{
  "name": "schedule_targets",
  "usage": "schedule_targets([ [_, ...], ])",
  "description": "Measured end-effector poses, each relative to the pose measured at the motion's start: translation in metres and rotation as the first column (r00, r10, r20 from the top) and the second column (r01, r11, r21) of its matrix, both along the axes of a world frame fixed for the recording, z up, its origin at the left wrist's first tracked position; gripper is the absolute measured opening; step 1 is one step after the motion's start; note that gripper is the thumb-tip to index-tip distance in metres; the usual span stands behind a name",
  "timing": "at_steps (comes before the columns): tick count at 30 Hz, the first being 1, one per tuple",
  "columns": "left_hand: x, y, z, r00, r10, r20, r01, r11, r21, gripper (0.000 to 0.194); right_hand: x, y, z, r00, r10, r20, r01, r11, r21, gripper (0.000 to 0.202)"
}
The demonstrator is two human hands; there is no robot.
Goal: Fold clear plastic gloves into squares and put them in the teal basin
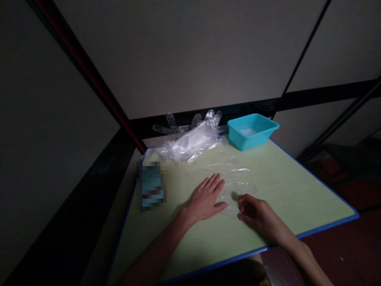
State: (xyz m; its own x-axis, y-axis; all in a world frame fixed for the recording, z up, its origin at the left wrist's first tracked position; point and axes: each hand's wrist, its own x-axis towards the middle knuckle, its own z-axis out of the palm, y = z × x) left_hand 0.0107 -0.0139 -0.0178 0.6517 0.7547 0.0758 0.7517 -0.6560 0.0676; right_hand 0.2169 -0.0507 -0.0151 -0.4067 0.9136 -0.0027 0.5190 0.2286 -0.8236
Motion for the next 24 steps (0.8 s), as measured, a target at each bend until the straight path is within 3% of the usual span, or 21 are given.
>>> schedule_targets([
  [4, 0.0, 0.0, 0.0, 1.0, 0.009, 0.001, -0.009, 1.0, 0.002, 0.066, 0.005, -0.002, 0.007, 0.996, 0.028, 0.089, -0.032, 0.998, 0.045, 0.013],
  [7, 0.001, 0.0, -0.001, 1.0, 0.008, -0.001, -0.008, 1.0, 0.004, 0.066, -0.002, -0.004, 0.011, 0.989, -0.007, 0.147, -0.023, 0.979, 0.202, 0.02],
  [11, 0.001, 0.0, -0.002, 1.0, 0.003, 0.002, -0.003, 1.0, 0.018, 0.066, -0.022, -0.003, 0.004, 0.956, -0.078, 0.283, -0.061, 0.891, 0.45, 0.041],
  [14, 0.0, 0.0, -0.003, 1.0, 0.004, 0.002, -0.004, 1.0, 0.02, 0.067, -0.031, 0.0, -0.011, 0.886, -0.143, 0.442, -0.142, 0.822, 0.551, 0.051],
  [18, 0.0, 0.0, -0.003, 1.0, 0.007, 0.019, -0.007, 1.0, 0.009, 0.067, -0.025, 0.001, -0.026, 0.819, -0.203, 0.536, -0.192, 0.784, 0.59, 0.062],
  [24, -0.001, -0.001, 0.0, 0.999, 0.002, 0.041, -0.002, 1.0, -0.002, 0.067, -0.017, -0.004, -0.027, 0.767, -0.236, 0.596, -0.196, 0.799, 0.569, 0.068],
])
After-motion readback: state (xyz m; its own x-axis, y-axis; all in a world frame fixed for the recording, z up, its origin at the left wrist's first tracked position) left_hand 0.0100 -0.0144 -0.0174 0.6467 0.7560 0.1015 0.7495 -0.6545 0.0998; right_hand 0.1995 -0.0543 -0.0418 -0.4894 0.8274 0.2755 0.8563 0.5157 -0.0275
